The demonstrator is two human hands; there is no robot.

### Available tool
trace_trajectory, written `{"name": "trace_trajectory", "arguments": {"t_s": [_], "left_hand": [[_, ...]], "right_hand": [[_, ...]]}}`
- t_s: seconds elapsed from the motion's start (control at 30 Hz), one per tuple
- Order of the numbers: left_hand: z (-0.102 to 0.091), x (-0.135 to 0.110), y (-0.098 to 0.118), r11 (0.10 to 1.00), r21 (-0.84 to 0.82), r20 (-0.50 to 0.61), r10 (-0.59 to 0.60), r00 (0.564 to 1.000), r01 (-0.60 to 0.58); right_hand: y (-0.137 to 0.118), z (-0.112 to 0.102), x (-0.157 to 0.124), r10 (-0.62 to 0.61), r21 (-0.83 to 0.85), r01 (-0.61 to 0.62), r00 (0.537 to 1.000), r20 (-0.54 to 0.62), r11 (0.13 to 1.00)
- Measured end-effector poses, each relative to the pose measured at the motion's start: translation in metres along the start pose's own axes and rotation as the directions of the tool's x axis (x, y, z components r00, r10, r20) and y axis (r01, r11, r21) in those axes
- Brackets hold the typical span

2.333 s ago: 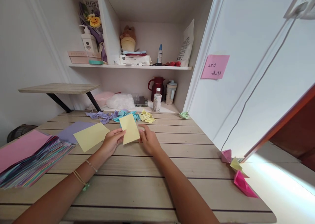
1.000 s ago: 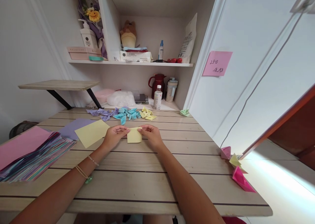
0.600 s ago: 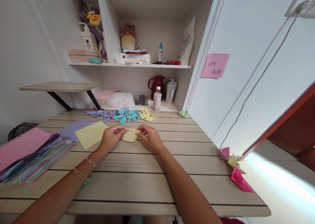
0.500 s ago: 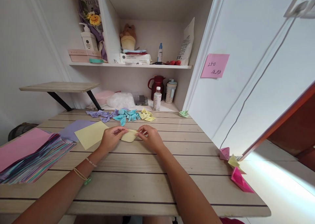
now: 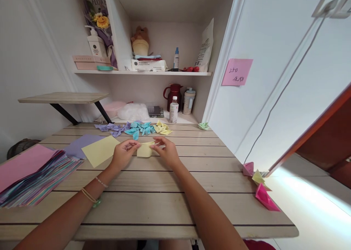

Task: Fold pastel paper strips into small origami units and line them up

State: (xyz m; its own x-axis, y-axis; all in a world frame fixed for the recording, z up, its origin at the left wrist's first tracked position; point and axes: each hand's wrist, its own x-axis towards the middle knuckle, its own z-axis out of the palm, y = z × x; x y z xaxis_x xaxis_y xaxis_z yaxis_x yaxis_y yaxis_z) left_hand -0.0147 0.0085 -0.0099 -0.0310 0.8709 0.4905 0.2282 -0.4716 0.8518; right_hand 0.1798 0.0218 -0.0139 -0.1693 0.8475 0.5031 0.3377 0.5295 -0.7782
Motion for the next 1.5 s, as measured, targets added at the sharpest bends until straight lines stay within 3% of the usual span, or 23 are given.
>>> {"name": "trace_trajectory", "arguments": {"t_s": [0.1,0.37,0.53,1.07,1.23,1.4,1.5], "left_hand": [[0.001,0.002,-0.003,0.991,-0.105,-0.006,-0.08,0.997,0.079],[0.0,0.004,-0.003,0.956,-0.207,0.03,-0.206,0.978,0.208],[0.0,0.004,-0.006,0.949,-0.23,0.05,-0.211,0.976,0.217],[0.001,0.004,0.002,0.945,-0.214,0.056,-0.24,0.969,0.247],[0.004,0.002,0.002,0.926,-0.246,0.072,-0.278,0.958,0.287],[0.006,0.001,-0.001,0.898,-0.314,0.036,-0.311,0.95,0.306],[0.007,0.0,-0.005,0.905,-0.299,0.028,-0.307,0.951,0.302]], "right_hand": [[0.002,0.003,0.001,0.08,0.182,-0.08,0.997,0.005,0.98],[-0.002,0.002,0.001,0.123,0.335,-0.127,0.992,0.035,0.934],[-0.002,0.001,0.0,0.158,0.362,-0.174,0.985,0.073,0.916],[0.003,0.002,0.002,0.2,0.393,-0.192,0.98,0.022,0.899],[-0.001,0.005,0.001,0.26,0.471,-0.235,0.966,0.013,0.85],[-0.002,0.015,-0.003,0.366,0.565,-0.353,0.926,0.095,0.746],[0.002,0.02,-0.004,0.345,0.545,-0.316,0.937,0.051,0.777]]}}
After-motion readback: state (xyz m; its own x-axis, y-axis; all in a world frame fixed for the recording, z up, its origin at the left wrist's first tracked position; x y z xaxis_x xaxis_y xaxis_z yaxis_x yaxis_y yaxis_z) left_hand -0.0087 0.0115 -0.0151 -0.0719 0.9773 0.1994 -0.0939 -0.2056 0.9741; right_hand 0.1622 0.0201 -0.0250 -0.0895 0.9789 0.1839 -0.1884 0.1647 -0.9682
